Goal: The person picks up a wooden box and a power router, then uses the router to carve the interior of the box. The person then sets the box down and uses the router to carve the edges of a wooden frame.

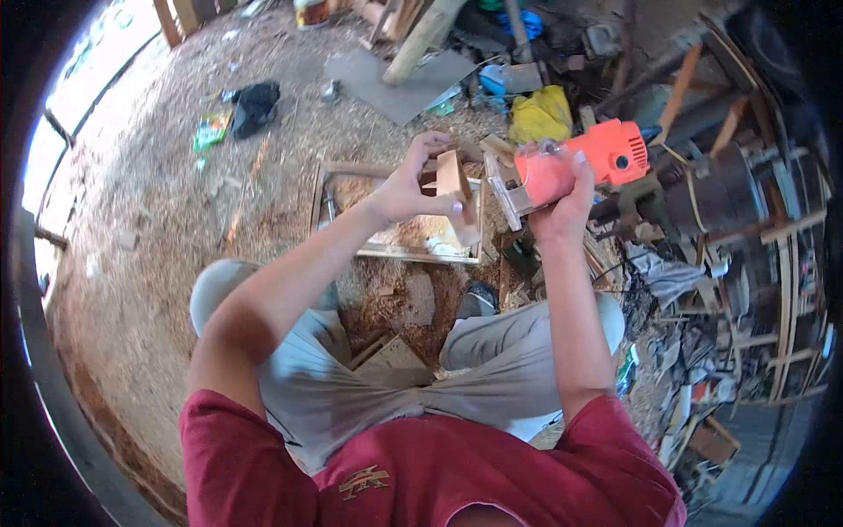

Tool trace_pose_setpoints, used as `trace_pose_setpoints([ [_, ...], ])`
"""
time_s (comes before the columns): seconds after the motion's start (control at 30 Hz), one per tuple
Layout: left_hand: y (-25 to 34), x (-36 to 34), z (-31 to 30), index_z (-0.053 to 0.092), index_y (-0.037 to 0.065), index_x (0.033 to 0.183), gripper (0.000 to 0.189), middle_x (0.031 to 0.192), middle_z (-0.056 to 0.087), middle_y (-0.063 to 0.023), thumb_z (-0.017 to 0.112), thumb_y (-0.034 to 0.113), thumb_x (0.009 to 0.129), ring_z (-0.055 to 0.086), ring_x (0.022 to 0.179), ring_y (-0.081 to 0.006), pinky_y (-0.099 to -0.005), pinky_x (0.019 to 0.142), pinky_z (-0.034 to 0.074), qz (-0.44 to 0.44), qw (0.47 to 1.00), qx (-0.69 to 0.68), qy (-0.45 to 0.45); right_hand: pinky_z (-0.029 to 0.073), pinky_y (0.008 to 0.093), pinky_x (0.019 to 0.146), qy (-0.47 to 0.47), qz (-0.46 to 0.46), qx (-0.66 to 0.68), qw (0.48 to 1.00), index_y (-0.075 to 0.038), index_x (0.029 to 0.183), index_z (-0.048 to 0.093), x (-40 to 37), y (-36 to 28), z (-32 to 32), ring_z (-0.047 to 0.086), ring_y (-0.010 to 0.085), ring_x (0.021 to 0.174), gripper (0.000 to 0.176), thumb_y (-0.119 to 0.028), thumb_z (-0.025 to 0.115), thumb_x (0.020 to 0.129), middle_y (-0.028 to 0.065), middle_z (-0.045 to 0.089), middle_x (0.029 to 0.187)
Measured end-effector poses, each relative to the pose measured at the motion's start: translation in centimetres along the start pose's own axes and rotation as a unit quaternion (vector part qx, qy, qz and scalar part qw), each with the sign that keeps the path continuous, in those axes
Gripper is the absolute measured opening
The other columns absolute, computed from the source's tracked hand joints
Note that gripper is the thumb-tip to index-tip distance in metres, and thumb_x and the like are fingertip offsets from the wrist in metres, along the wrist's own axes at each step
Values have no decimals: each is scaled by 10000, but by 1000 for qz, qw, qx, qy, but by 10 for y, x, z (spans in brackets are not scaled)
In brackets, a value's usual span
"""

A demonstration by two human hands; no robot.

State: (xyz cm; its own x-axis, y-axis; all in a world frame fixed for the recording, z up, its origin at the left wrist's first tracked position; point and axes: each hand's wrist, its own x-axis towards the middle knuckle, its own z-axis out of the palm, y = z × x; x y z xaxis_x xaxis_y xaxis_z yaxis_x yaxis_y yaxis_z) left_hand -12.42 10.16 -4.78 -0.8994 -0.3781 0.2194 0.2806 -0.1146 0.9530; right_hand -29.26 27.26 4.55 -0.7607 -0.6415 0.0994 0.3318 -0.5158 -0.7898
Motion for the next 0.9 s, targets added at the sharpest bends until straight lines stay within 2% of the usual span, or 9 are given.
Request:
trace_pose_setpoints([
  [0.03,24,-3,18,265,133,1552,992,1501,423,-109,864,201,764,466,1391,-235,-396,1179,388,19,998,-59,9,508,526,1063,-7,-22,-10,1000,39,1218,598,1,-14,4,657,362,1105,530,-421,639,957,178,659,1162],
  [0.13,67,-9,46,361,112,1525,778,1427,458,-96,759,226,867,478,1346,-228,-398,1148,393,45,983,-178,4,519,526,1039,-37,-68,5,997,31,1198,602,-15,-56,31,663,359,1093,539,-447,640,951,200,666,1129],
  [0.17,70,-9,55,422,101,1492,665,1387,490,-90,651,289,897,489,1328,-210,-369,1147,383,102,979,-176,12,526,522,1025,-55,-80,14,995,32,1190,604,-20,-70,43,666,360,1087,544,-454,638,950,203,670,1114],
  [0.27,111,-25,82,410,96,1496,698,1380,497,-100,635,313,872,505,1326,-225,-380,1149,393,140,969,-204,22,544,514,985,-97,-108,20,989,35,1164,609,-32,-109,81,673,363,1071,552,-472,632,949,211,681,1074],
  [0.33,130,-38,96,396,84,1493,797,1386,498,-114,679,393,814,529,1324,-248,-413,1146,421,154,963,-218,25,552,513,962,-111,-121,-1,987,35,1142,615,-41,-128,104,675,363,1060,550,-481,624,951,212,686,1053],
  [0.43,135,-46,107,374,72,1495,912,1395,498,-117,719,486,759,533,1331,-262,-437,1143,441,191,956,-219,36,559,516,933,-152,-111,-11,982,23,1162,602,-48,-128,114,680,370,1027,557,-492,618,949,206,683,1056],
  [0.53,137,-47,119,372,10,1491,997,1381,524,-183,690,562,723,571,1291,-318,-447,1099,486,212,955,-191,76,562,511,909,-173,-118,-30,977,15,1200,588,-59,-115,115,678,366,990,576,-489,626,925,201,661,1064],
  [0.67,128,-41,106,377,0,1494,1010,1376,527,-181,659,598,731,573,1273,-300,-428,1079,490,237,960,-130,78,557,506,856,-180,-126,-30,975,14,1213,584,-61,-102,111,669,360,957,612,-502,635,888,195,642,1073],
  [0.9,115,-24,106,362,-8,1504,1003,1401,518,-183,621,630,774,556,1302,-291,-429,1117,458,227,959,-128,113,556,516,855,-181,-147,-36,972,5,1230,569,-45,-93,102,664,363,966,630,-520,628,886,196,621,1101],
])
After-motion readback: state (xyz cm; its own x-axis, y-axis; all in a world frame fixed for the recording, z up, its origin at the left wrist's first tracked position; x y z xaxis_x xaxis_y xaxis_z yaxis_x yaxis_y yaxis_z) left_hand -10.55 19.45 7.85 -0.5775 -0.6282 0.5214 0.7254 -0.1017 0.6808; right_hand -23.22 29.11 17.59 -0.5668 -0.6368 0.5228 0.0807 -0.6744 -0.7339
